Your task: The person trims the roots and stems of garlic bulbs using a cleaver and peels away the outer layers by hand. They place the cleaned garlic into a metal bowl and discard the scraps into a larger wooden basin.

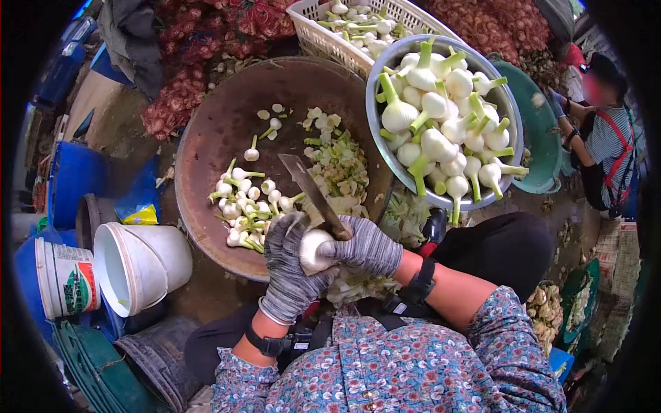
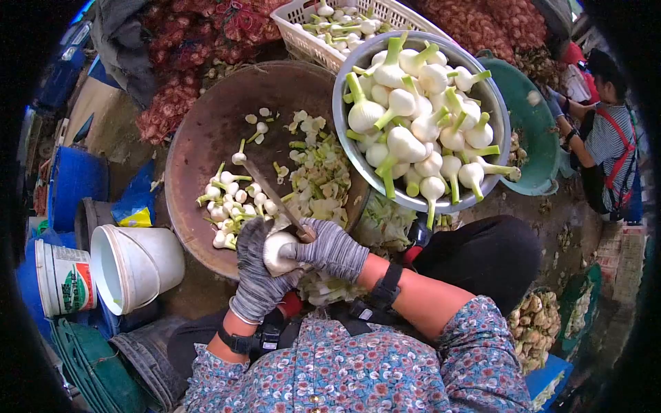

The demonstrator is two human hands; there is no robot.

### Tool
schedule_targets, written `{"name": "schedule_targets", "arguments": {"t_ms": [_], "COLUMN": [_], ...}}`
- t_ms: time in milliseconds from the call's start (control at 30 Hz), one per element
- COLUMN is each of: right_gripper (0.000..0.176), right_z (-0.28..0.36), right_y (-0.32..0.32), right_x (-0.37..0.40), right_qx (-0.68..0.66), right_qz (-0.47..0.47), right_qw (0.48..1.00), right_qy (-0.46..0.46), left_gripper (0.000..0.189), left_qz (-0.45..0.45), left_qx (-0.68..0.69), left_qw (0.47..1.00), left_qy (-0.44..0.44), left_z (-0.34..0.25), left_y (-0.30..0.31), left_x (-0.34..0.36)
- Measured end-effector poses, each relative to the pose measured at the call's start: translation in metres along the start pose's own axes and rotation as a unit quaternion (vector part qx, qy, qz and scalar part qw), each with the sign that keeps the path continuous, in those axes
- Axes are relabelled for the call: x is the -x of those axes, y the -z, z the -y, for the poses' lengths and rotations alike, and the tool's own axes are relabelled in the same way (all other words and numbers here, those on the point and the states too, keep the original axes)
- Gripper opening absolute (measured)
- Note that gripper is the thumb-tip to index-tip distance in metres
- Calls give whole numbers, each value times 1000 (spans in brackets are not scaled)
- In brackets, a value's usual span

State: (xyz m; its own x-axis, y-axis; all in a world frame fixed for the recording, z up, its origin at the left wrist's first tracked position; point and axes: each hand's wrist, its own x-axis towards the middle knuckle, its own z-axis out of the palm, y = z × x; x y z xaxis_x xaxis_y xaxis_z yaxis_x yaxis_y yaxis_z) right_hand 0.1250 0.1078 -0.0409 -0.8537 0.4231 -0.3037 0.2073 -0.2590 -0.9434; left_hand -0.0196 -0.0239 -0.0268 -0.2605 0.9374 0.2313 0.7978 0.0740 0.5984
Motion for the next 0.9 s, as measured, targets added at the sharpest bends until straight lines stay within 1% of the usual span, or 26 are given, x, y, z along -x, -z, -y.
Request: {"name": "schedule_targets", "arguments": {"t_ms": [33,67,100,133,167,200,233,267,300,333,367,433,467,567,633,667,700,733,767,800,867,900], "right_gripper": [55,56,56,57,58,61,61,62,63,61,58,52,41,33,31,30,30,31,31,39,46,49], "right_z": [-3,0,5,13,19,17,17,18,20,23,21,17,25,31,30,30,27,20,8,-26,-18,-15], "right_y": [-7,-10,-10,-6,-4,-6,-7,-7,-6,-4,-1,1,3,5,5,6,10,18,28,47,40,33], "right_x": [1,-1,0,3,4,5,6,8,9,12,13,15,17,20,19,16,13,10,6,-6,-2,0], "right_qx": [-81,-84,-14,57,127,195,232,268,305,313,344,404,437,472,476,478,469,458,446,456,345,288], "right_qz": [-22,-43,-48,-53,-58,-84,-64,-44,-26,-14,-14,-10,-2,-5,-3,-1,-11,-21,-34,-18,-74,-85], "right_qw": [996,994,998,996,989,973,966,958,947,944,931,902,889,871,875,876,883,889,892,883,932,951], "right_qy": [37,46,46,48,51,93,94,96,98,106,121,152,137,137,87,63,21,-21,-62,-109,-82,-71], "left_gripper": [109,108,95,81,76,57,52,49,49,50,50,52,53,56,56,40,37,34,30,23,25,26], "left_qz": [-27,-102,-93,-105,-81,37,86,112,143,144,147,165,175,211,197,119,122,122,122,67,69,65], "left_qx": [5,132,248,357,550,632,495,333,161,-22,-65,-85,-91,-114,-218,-203,-93,17,127,124,108,100], "left_qw": [1000,985,955,901,752,686,812,908,967,988,986,981,979,968,956,969,988,990,975,987,990,990], "left_qy": [-6,41,132,224,354,358,295,228,138,46,33,48,59,68,-17,-76,-5,65,132,74,62,72], "left_z": [-2,0,5,9,7,13,18,24,41,58,56,53,51,55,57,52,35,8,-7,-4,-6,-8], "left_y": [0,-11,-11,-10,-1,-3,-5,-7,-16,-24,-24,-20,-18,-17,-20,-18,-5,14,24,21,25,27], "left_x": [0,-1,1,1,-3,-1,4,9,20,31,33,37,39,44,45,41,30,13,3,6,-6,-3]}}
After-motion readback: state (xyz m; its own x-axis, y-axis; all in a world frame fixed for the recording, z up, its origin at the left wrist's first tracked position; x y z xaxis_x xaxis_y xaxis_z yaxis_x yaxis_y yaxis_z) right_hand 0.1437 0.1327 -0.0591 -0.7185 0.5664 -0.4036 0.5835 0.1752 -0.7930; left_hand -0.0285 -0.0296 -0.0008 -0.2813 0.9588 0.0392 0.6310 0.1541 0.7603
